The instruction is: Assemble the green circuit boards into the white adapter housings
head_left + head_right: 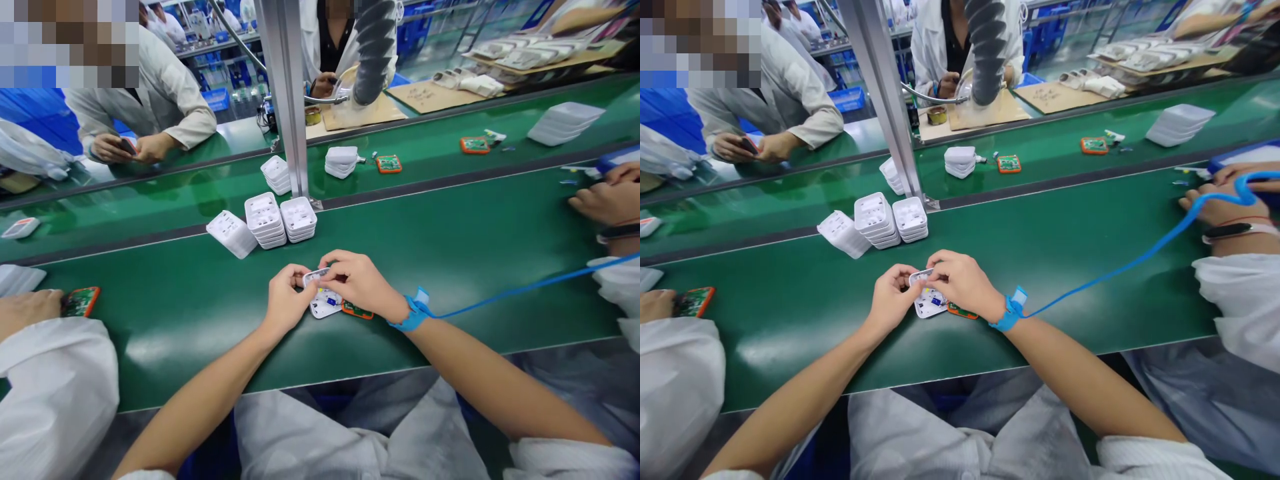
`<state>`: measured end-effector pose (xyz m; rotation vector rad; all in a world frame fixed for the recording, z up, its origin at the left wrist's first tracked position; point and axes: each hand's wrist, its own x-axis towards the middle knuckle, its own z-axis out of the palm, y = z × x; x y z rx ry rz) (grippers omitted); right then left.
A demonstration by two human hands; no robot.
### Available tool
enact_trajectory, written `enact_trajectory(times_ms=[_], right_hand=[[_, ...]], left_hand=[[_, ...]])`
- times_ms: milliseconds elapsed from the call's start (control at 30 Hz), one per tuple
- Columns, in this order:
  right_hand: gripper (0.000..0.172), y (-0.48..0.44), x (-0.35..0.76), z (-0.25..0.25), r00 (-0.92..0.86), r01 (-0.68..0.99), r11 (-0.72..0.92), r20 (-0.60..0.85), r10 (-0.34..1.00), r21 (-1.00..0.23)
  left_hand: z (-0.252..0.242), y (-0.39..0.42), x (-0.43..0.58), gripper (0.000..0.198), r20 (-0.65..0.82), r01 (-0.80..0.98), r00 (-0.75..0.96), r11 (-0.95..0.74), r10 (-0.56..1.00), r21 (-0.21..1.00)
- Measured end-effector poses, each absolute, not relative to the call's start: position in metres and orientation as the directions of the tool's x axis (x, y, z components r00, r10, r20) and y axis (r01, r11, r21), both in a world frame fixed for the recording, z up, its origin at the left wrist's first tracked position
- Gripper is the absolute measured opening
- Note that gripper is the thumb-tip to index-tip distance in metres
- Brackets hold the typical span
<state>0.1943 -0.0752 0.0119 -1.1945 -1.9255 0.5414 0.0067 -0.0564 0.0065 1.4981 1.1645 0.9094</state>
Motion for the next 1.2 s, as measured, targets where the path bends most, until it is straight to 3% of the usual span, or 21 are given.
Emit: enact_trajectory(times_ms=[67, 200, 267, 400, 600, 933, 1200], right_hand=[[0.015, -0.074, 0.199, 0.014, -0.265, 0.579, 0.453, 0.369, 0.891, -0.678], [0.015, -0.077, 0.211, 0.019, -0.344, 0.639, 0.474, 0.326, 0.88, -0.606], [0.021, -0.081, 0.215, 0.023, -0.378, 0.668, 0.489, 0.31, 0.872, -0.561], [0.024, -0.09, 0.213, 0.03, -0.355, 0.676, 0.473, 0.312, 0.881, -0.565], [0.006, -0.093, 0.198, 0.022, -0.316, 0.674, 0.483, 0.373, 0.872, -0.559], [0.015, -0.095, 0.186, 0.01, -0.306, 0.773, 0.54, 0.55, 0.777, -0.334], [0.013, -0.096, 0.183, 0.007, -0.227, 0.763, 0.491, 0.537, 0.813, -0.421]], left_hand=[[0.011, -0.056, 0.003, 0.024, 0.007, 0.275, 0.323, -0.101, 0.946, 0.956], [0.022, -0.052, -0.006, 0.076, 0.046, 0.372, 0.558, -0.299, 0.829, 0.879], [0.024, -0.051, -0.009, 0.085, 0.04, 0.402, 0.604, -0.348, 0.796, 0.847], [0.022, -0.052, -0.009, 0.079, 0.027, 0.405, 0.61, -0.341, 0.792, 0.848], [0.023, -0.054, -0.007, 0.078, -0.006, 0.378, 0.598, -0.276, 0.801, 0.884], [0.023, -0.055, -0.004, 0.075, -0.017, 0.405, 0.579, -0.27, 0.815, 0.874], [0.023, -0.055, -0.003, 0.073, -0.014, 0.401, 0.563, -0.259, 0.826, 0.879]])
